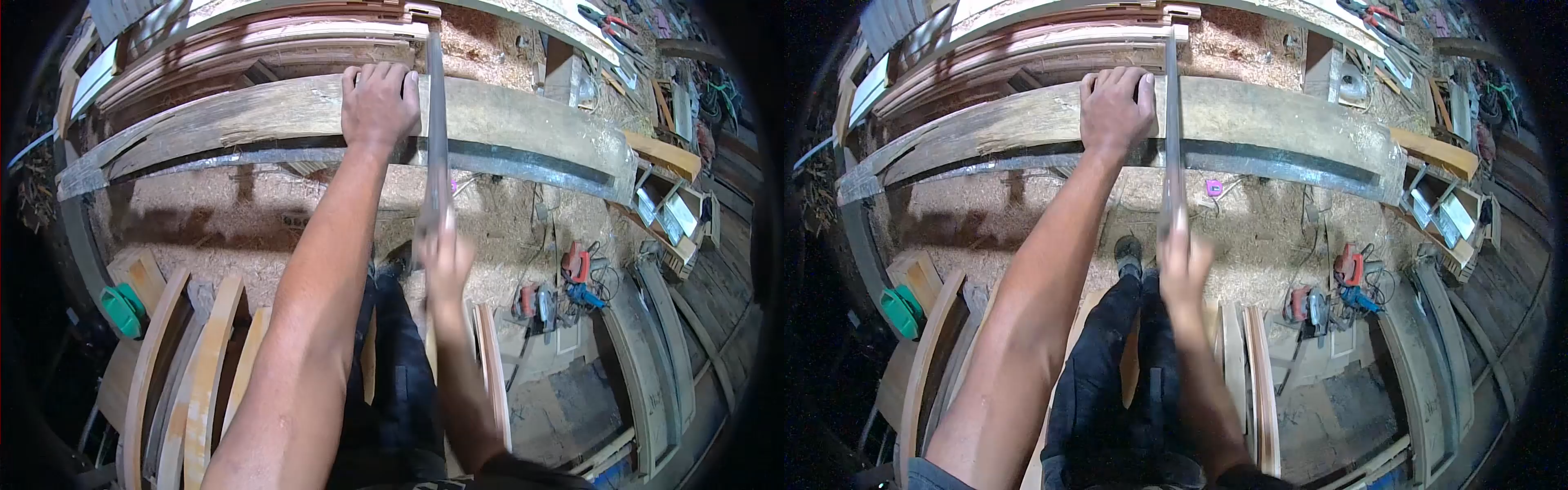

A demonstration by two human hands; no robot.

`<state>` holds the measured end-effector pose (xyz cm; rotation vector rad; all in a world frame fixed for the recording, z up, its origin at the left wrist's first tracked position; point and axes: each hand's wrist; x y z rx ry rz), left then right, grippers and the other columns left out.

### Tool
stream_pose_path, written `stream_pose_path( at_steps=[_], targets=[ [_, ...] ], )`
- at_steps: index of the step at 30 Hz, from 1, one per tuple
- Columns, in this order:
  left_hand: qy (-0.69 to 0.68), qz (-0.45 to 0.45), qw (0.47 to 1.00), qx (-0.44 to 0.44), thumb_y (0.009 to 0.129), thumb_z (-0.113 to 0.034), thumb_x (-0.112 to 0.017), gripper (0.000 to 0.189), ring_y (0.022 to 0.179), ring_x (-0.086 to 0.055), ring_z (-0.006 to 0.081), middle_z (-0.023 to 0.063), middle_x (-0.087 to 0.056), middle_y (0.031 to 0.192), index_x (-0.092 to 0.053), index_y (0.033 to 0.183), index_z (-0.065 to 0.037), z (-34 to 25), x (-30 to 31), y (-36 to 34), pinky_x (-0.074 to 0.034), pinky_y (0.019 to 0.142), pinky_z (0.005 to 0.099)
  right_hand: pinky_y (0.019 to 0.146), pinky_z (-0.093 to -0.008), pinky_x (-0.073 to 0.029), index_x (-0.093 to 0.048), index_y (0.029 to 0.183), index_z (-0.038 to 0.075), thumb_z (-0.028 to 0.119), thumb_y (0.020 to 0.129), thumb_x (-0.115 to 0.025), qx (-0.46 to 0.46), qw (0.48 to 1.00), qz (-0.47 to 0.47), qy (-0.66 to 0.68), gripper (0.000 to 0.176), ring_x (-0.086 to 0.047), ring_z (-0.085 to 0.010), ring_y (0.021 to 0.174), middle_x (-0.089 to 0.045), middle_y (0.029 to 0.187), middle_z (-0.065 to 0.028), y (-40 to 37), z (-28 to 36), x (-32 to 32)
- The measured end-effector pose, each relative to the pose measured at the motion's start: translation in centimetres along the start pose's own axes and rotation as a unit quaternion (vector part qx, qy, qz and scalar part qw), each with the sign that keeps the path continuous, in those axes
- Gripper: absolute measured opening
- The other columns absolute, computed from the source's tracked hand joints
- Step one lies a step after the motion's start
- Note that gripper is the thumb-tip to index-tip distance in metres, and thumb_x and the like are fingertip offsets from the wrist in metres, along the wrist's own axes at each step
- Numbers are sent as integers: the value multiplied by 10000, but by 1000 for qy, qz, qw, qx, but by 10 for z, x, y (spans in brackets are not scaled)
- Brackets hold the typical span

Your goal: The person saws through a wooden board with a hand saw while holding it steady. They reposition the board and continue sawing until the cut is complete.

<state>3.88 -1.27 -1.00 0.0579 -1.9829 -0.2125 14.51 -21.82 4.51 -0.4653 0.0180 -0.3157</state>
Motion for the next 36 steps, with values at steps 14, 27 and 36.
stream_pose_path(
  at_steps=[14, 27, 36],
  targets=[
    [5, 7, 1000, 6, 958, -294, -521, 250, 996, -612, 225, 57, -693, 991, -695, 975, -115, 1, 2, -6, -356, 1011, 405, 432, -278, -285, -476, 588, 86, 355, 1056, -466, -46, 995, 26, 85, 539, -385, -57, 471, -436, 533, 50, 54, 13, -10],
    [-11, -12, 1000, 5, 955, -296, -542, 232, 981, -613, 232, 56, -689, 953, -696, 957, -123, -1, 2, -7, -361, 988, 401, 429, -274, -264, -484, 582, 81, 373, 1049, -470, -8, 1000, 9, 23, 550, -396, -59, 462, -422, 519, 47, 42, 8, -15],
    [-2, -22, 1000, -6, 941, -279, -567, 197, 974, -614, 214, 31, -688, 947, -697, 938, -131, -1, 0, -1, -370, 991, 399, 452, -252, -263, -488, 610, 60, 326, 1055, -468, -83, 996, -12, -1, 519, -375, -43, 485, -440, 536, 39, -48, 3, 17]
  ],
)
Point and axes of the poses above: each hand's wrist, its own y-axis towards the middle knuckle, its own x-axis out of the back of the hand, z = x × y
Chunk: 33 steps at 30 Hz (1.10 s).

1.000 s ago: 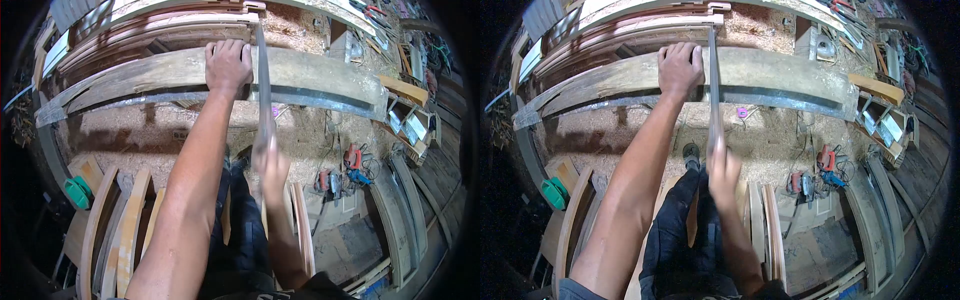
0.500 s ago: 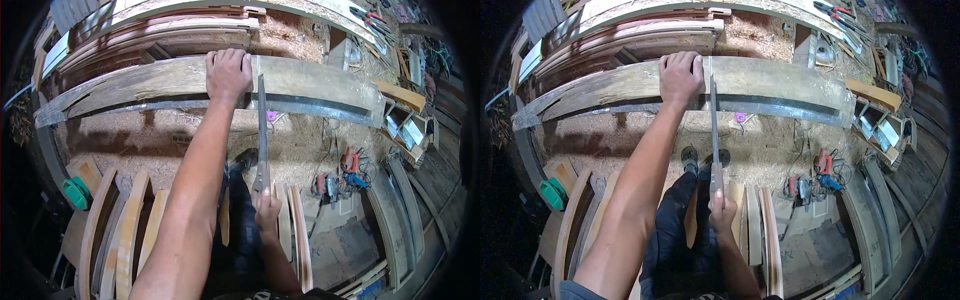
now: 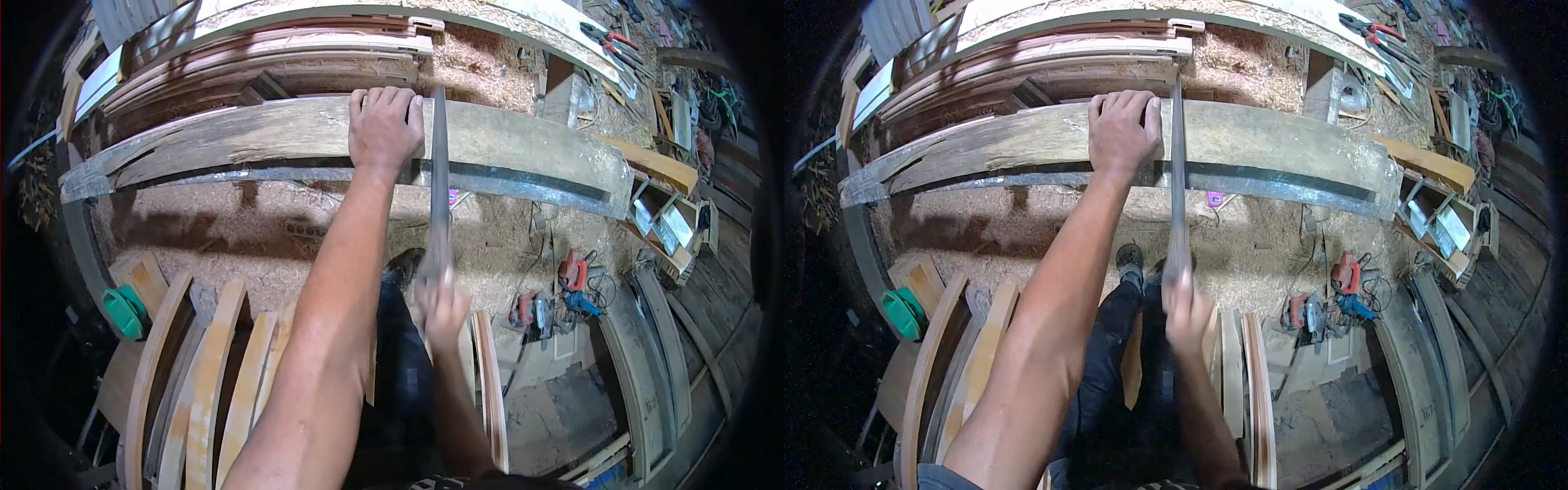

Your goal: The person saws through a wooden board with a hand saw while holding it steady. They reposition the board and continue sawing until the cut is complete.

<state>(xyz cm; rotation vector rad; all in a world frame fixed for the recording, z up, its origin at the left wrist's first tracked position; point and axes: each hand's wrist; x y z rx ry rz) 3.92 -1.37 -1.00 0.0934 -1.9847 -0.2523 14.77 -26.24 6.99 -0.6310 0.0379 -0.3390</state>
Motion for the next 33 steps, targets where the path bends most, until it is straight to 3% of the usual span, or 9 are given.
stream_pose_path(
  at_steps=[5, 9, 15, 17, 19, 21, 23, 28, 33],
  targets=[
    [-8, 1, 1000, 10, 940, -278, -568, 195, 969, -614, 213, 32, -686, 947, -694, 941, -129, -1, 0, 2, -369, 1003, 402, 455, -265, -277, -469, 599, 67, 334, 1053, -471, 43, 998, 17, 46, 527, -388, -52, 500, -431, 543, 32, 76, 22, -30],
    [0, 36, 999, 11, 941, -273, -564, 196, 993, -609, 212, 37, -686, 980, -694, 973, -130, -1, 4, -2, -361, 1015, 407, 474, -254, -302, -488, 650, 59, 327, 1050, -483, -32, 999, 2, 19, 482, -401, -60, 518, -439, 572, 33, -62, -31, 13],
    [17, 64, 998, -5, 967, -303, -515, 299, 1256, -514, 246, 77, -625, 1247, -667, 1139, -111, -3, 1, -1, -280, 1117, 467, 457, -286, -281, -450, 580, 68, 408, 1043, -476, 12, 998, 10, 62, 575, -388, -79, 476, -407, 524, 40, 82, 22, -36],
    [90, -11, 995, -29, 969, -309, -499, 331, 1276, -501, 246, 82, -613, 1272, -649, 1177, -99, 0, -3, -1, -275, 1122, 470, 455, -288, -280, -450, 581, 64, 408, 1042, -476, -10, 997, 13, 80, 576, -385, -80, 469, -404, 517, 39, 85, 37, -37],
    [51, 7, 998, -26, 960, -304, -505, 312, 1221, -530, 257, 93, -628, 1198, -643, 1145, -94, -2, -1, 0, -281, 1118, 480, 456, -285, -288, -444, 579, 64, 383, 1040, -481, 26, 998, -7, -51, 562, -389, -79, 466, -408, 518, 33, 29, 16, -15],
    [47, 117, 992, 29, 947, -298, -519, 268, 1145, -557, 262, 103, -632, 1096, -644, 1080, -100, -5, 8, 2, -287, 1111, 481, 459, -282, -295, -468, 587, 58, 344, 1039, -483, -29, 999, -45, 6, 535, -391, -83, 463, -435, 521, 21, -52, -43, 3],
    [21, 88, 996, 21, 941, -285, -527, 223, 1064, -572, 253, 84, -622, 999, -637, 1022, -108, -5, 8, 4, -299, 1096, 482, 458, -284, -303, -499, 602, 38, 310, 1036, -485, -31, 998, -49, 35, 513, -407, -87, 466, -458, 523, 6, -60, -25, 3],
    [48, 130, 990, 25, 913, -295, -559, 204, 1050, -550, 233, 56, -589, 989, -614, 1013, -126, -3, 8, 4, -285, 1108, 475, 471, -281, -288, -488, 619, 58, 387, 1049, -466, 0, 997, 11, 76, 542, -398, -66, 506, -448, 554, 36, 102, 32, -44],
    [30, 147, 989, -4, 916, -292, -550, 199, 1052, -549, 230, 65, -584, 994, -610, 997, -120, -6, 11, 3, -290, 1100, 467, 510, -252, -337, -513, 696, 46, 316, 1046, -490, -32, 997, -61, 20, 443, -426, -62, 554, -452, 603, 37, 7, 38, -42]
  ],
)
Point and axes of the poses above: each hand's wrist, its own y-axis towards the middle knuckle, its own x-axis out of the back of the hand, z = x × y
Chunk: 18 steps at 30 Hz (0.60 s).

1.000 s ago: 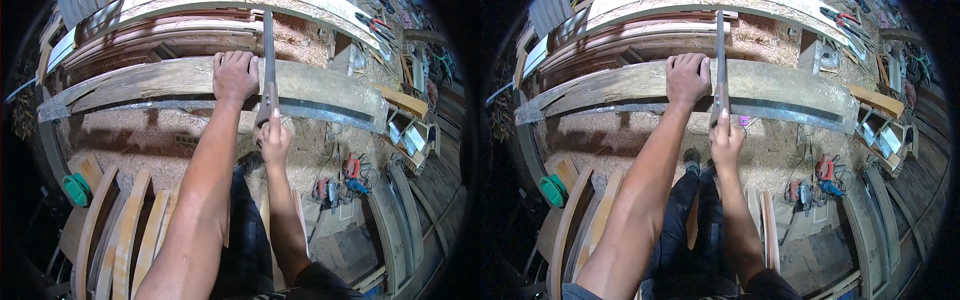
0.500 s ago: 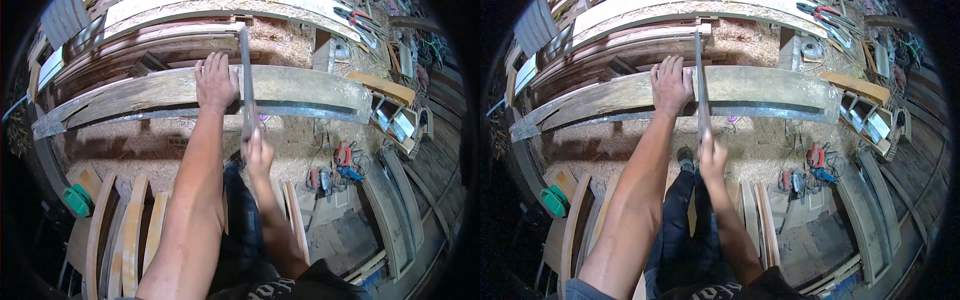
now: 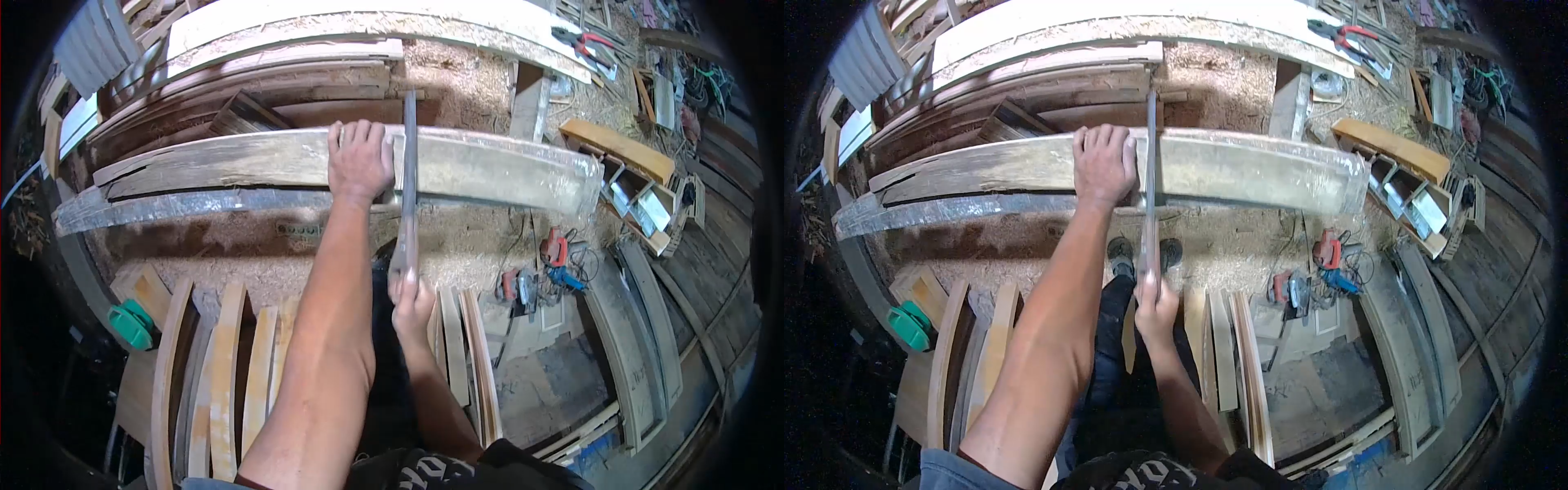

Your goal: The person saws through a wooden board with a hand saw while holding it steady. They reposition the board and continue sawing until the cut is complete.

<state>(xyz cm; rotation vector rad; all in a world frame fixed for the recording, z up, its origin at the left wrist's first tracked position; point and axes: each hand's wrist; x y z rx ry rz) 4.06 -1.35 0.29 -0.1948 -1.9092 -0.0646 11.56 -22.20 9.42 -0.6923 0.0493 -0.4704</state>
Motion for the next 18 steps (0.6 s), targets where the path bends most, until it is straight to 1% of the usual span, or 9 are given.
stream_pose_path(
  at_steps=[3, 4, 6, 7, 10, 13, 16, 17, 18],
  targets=[
    [3, 16, 1000, 1, 933, -297, -532, 212, 1046, -551, 235, 75, -579, 983, -618, 1004, -117, 3, 3, 3, -305, 1081, 465, 495, -253, -328, -462, 681, 51, 261, 1057, -468, -15, 997, -9, 78, 430, -403, -54, 536, -443, 592, 34, 15, -10, 3],
    [6, 22, 1000, 4, 944, -295, -520, 221, 1047, -554, 241, 80, -582, 984, -626, 1020, -116, 2, 4, 4, -314, 1074, 466, 492, -254, -310, -442, 676, 62, 244, 1062, -453, -28, 996, 14, 89, 427, -387, -56, 532, -441, 592, 28, 33, -39, 7],
    [4, 1, 1000, 1, 936, -307, -533, 217, 1036, -552, 236, 75, -576, 975, -620, 995, -117, 5, -3, 3, -308, 1073, 466, 492, -255, -295, -450, 678, 63, 260, 1064, -452, 50, 989, 54, 130, 433, -379, -64, 528, -439, 594, 21, 68, -15, -14],
    [-3, -20, 1000, -9, 928, -319, -546, 217, 1025, -550, 231, 69, -571, 966, -613, 970, -117, 6, -3, 3, -302, 1072, 467, 492, -255, -295, -450, 678, 63, 260, 1064, -452, 51, 988, 56, 134, 433, -379, -64, 528, -439, 594, 21, 73, -19, -17],
    [1, -26, 1000, -15, 928, -323, -549, 220, 1023, -550, 231, 72, -576, 963, -617, 966, -118, 6, -4, 2, -300, 1071, 462, 496, -252, -295, -449, 669, 67, 301, 1067, -448, 79, 984, 76, 141, 462, -384, -70, 526, -438, 594, 14, 80, -24, -19],
    [6, -18, 1000, -12, 953, -297, -515, 229, 1034, -554, 237, 75, -594, 978, -630, 1020, -110, 4, -1, 2, -320, 1057, 458, 483, -247, -292, -447, 650, 69, 363, 1057, -462, 41, 985, 72, 149, 503, -393, -74, 516, -445, 590, 2, 77, -5, -21],
    [10, -22, 1000, -9, 959, -287, -501, 230, 1023, -558, 247, 82, -600, 982, -631, 1021, -109, 6, -4, 1, -334, 1037, 452, 474, -251, -302, -454, 644, 74, 369, 1052, -468, 18, 990, 60, 128, 504, -409, -77, 509, -434, 571, 10, 76, 13, -19],
    [22, -60, 998, -16, 970, -283, -481, 238, 1005, -568, 258, 87, -611, 976, -638, 1008, -107, 5, -5, 0, -341, 1023, 450, 453, -261, -306, -455, 629, 81, 375, 1048, -471, 51, 991, 51, 113, 513, -407, -87, 476, -425, 550, 16, 84, 1, -17],
    [-5, -65, 998, -4, 973, -291, -478, 256, 998, -581, 268, 96, -622, 956, -652, 992, -104, 3, -6, -1, -346, 1014, 457, 446, -267, -308, -457, 608, 85, 356, 1042, -484, 55, 989, 61, 120, 512, -399, -90, 465, -431, 537, 15, 90, -9, -13]
  ],
)
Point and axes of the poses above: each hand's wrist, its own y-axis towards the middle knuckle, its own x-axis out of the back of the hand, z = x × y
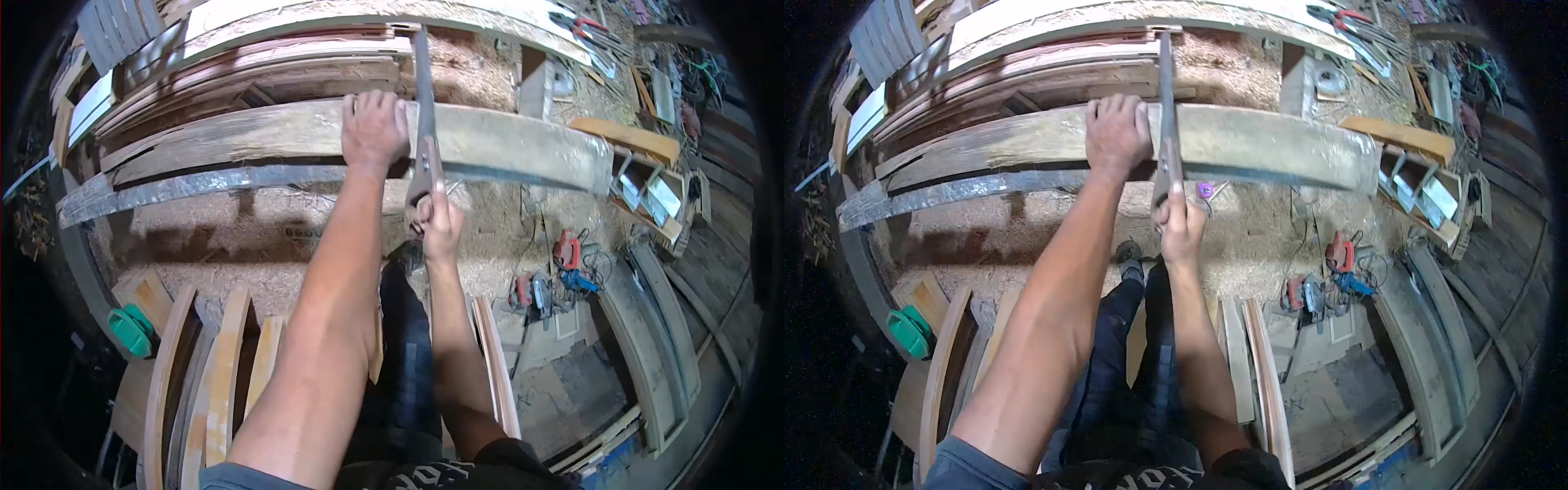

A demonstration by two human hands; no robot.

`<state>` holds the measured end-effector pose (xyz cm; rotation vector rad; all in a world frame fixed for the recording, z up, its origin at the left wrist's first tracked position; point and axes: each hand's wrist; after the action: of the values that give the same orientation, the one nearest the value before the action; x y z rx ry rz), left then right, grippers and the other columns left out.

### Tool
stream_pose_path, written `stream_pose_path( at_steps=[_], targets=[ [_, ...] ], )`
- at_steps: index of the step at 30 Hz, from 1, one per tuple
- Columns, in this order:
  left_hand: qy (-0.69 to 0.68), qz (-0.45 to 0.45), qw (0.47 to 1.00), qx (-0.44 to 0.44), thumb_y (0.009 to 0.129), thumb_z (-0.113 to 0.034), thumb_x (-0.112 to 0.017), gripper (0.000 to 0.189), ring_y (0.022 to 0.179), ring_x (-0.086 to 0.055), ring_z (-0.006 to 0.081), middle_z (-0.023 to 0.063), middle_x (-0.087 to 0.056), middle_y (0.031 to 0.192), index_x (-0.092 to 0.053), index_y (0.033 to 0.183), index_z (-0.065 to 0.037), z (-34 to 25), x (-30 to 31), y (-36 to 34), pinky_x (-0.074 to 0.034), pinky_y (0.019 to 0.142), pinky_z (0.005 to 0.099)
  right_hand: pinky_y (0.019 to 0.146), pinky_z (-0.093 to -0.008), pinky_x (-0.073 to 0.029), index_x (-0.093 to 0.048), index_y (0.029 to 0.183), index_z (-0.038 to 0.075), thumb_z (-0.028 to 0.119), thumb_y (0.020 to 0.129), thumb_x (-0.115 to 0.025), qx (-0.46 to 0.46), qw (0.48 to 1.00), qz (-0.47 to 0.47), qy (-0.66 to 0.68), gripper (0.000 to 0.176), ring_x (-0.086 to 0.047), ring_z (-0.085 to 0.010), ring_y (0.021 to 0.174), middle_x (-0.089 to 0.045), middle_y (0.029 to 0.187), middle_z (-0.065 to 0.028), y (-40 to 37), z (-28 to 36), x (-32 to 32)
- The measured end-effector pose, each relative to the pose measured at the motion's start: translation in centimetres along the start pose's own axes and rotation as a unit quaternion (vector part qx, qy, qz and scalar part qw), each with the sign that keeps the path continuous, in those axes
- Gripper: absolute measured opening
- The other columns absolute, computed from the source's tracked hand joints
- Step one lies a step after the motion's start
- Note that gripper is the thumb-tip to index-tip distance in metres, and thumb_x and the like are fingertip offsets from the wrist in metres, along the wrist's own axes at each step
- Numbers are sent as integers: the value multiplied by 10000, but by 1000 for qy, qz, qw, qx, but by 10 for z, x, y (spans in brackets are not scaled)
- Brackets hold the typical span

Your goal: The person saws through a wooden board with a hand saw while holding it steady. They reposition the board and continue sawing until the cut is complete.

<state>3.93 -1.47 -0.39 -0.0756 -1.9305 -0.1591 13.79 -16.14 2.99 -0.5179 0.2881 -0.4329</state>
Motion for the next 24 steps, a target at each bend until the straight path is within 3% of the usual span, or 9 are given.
stream_pose_path(
  at_steps=[6, 8, 10, 14, 16, 17, 18, 20, 24],
  targets=[
    [28, -44, 998, 26, 961, -301, -490, 282, 1026, -591, 274, 110, -662, 978, -680, 963, -92, 1, 0, -1, -355, 994, 466, 468, -269, -304, -457, 584, 87, 329, 1031, -506, -24, 999, 24, 10, 510, -411, -77, 494, -459, 540, 8, 9, 13, 0],
    [-17, 23, 998, 58, 955, -295, -487, 306, 1044, -592, 281, 109, -691, 1020, -700, 931, -76, -1, 10, 12, -347, 1003, 465, 414, -285, -296, -419, 588, 82, 355, 1041, -493, 26, 997, -15, -67, 535, -370, -105, 414, -404, 506, -4, 11, 8, -6],
    [-30, 43, 995, 84, 947, -307, -485, 339, 1089, -589, 287, 98, -709, 1064, -729, 952, -71, -3, 13, 18, -341, 1016, 460, 407, -290, -289, -397, 575, 90, 348, 1042, -495, 55, 997, -12, -54, 542, -353, -104, 411, -377, 500, 0, 14, -4, -2],
    [-28, 1, 997, 77, 930, -325, -493, 380, 1251, -511, 291, 103, -684, 1167, -738, 1039, -55, 2, 5, 16, -295, 1096, 451, 481, -271, -328, -486, 563, 70, 334, 1035, -506, -4, 1000, 20, 13, 542, -431, -83, 497, -464, 532, 10, 9, -7, 3],
    [-6, -63, 991, 115, 905, -288, -488, 368, 1316, -455, 304, 138, -642, 1233, -744, 948, -27, 0, -2, 19, -241, 1158, 466, 472, -266, -321, -494, 563, 70, 342, 1031, -512, -1, 1000, 1, -12, 542, -432, -84, 485, -472, 528, 7, 7, -1, 0],
    [14, 0, 992, 127, 907, -272, -466, 376, 1338, -443, 296, 130, -625, 1270, -721, 1028, -24, 0, -2, 19, -226, 1167, 482, 460, -259, -308, -500, 559, 71, 361, 1029, -505, -22, 999, 5, -49, 552, -436, -87, 470, -483, 529, 6, 6, 5, 2],
    [14, 0, 992, 128, 907, -272, -466, 376, 1338, -443, 296, 130, -625, 1270, -721, 1028, -24, -2, -3, 20, -226, 1167, 482, 460, -259, -308, -500, 559, 71, 361, 1029, -505, -23, 998, 6, -50, 552, -436, -87, 470, -483, 529, 6, 9, 12, 3],
    [13, 7, 992, 124, 910, -276, -453, 389, 1340, -441, 297, 134, -631, 1254, -700, 1080, -29, -2, 0, 20, -222, 1169, 491, 452, -250, -295, -518, 579, 74, 385, 1029, -492, -116, 993, 35, 9, 548, -427, -79, 459, -488, 529, 9, 13, 23, 5],
    [10, 42, 989, 144, 905, -270, -443, 419, 1354, -428, 283, 127, -604, 1306, -657, 1189, -48, -3, 0, 21, -220, 1172, 488, 445, -253, -279, -473, 611, 103, 347, 1032, -516, -95, 993, -27, -66, 488, -377, -58, 479, -432, 556, 43, -45, 12, 20]
  ],
)
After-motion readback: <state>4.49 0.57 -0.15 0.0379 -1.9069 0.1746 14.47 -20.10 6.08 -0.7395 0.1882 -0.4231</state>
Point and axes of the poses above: each hand's wrist, its own y-axis towards the middle knuckle, its own x-axis out of the back of the hand, z = x × y
